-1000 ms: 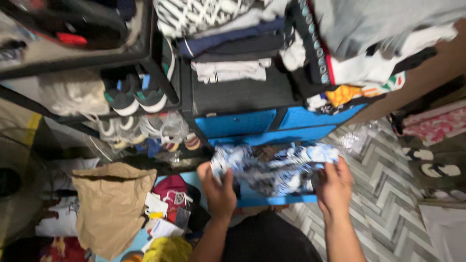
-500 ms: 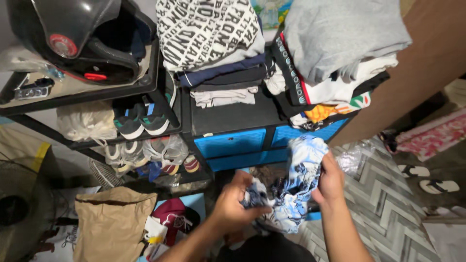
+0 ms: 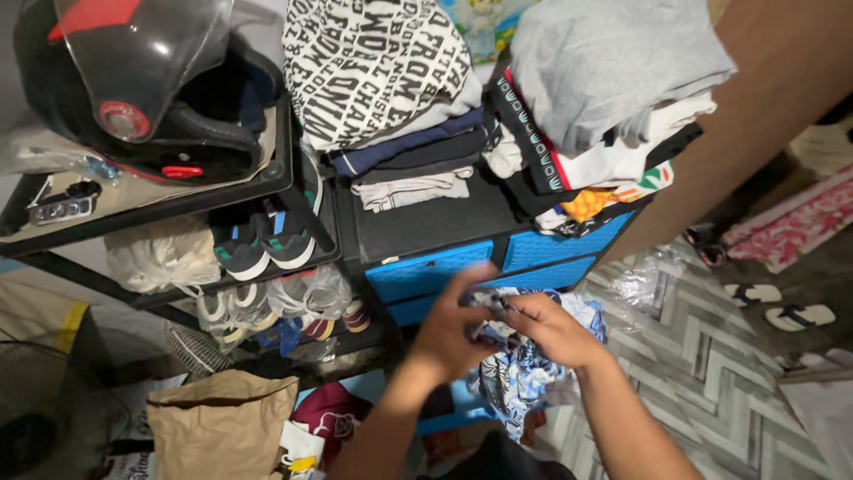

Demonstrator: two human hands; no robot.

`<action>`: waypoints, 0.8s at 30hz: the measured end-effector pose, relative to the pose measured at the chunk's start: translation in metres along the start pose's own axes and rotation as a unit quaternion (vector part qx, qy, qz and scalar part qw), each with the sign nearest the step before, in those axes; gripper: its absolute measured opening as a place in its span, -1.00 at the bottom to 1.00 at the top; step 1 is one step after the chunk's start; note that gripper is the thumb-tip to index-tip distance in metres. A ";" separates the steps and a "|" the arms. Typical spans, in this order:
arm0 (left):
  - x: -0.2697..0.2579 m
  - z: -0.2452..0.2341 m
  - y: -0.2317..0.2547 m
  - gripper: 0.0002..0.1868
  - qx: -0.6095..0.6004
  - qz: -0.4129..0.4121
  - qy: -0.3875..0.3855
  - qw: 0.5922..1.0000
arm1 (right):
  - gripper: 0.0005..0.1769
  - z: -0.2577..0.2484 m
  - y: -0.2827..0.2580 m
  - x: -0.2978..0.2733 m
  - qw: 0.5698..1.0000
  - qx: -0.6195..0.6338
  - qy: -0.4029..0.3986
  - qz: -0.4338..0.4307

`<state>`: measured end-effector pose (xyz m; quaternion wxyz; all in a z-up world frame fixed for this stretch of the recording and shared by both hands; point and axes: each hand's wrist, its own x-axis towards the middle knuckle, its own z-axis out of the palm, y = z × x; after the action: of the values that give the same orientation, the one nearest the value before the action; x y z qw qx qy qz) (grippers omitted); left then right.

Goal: The person sorts various pieces of clothing from a blue drawer, placing some items into a stack on top of the drawer unit and returning others inside.

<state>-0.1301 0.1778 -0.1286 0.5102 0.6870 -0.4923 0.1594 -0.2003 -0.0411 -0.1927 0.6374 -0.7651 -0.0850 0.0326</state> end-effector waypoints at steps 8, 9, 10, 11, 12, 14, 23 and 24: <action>-0.008 -0.017 -0.020 -0.68 -0.074 -0.147 -0.110 0.980 | -0.18 0.036 -0.094 -0.023 0.955 -0.278 0.095 0.035; -0.007 -0.021 -0.020 -0.68 -0.073 -0.145 -0.106 0.981 | -0.24 0.032 -0.094 -0.028 0.932 -0.290 0.092 0.199; -0.007 -0.026 -0.020 -0.68 -0.062 -0.183 -0.107 0.975 | -0.24 0.026 -0.092 -0.033 0.932 -0.292 0.090 0.197; -0.007 -0.030 -0.021 -0.67 -0.052 -0.220 -0.109 0.968 | -0.41 0.019 -0.089 -0.036 0.937 -0.291 0.166 0.097; -0.006 -0.034 -0.021 -0.67 -0.049 -0.219 -0.105 0.969 | -0.58 0.015 -0.084 -0.036 0.928 -0.284 0.240 -0.005; -0.004 -0.036 -0.019 -0.68 -0.092 -0.157 -0.048 0.982 | -0.57 0.017 -0.074 -0.037 0.926 -0.235 0.285 -0.077; -0.027 0.012 -0.065 -0.76 -0.204 -0.264 0.037 0.942 | -0.71 -0.026 -0.056 -0.024 0.951 -0.181 0.248 -0.046; -0.032 0.023 -0.073 -0.76 -0.204 -0.268 0.038 0.941 | -0.79 -0.030 -0.053 -0.026 0.956 -0.136 0.201 -0.163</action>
<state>-0.0902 0.1738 -0.2013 0.6814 0.6681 -0.2925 -0.0610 -0.2256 -0.0651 -0.1363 0.5282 -0.8109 -0.0827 -0.2380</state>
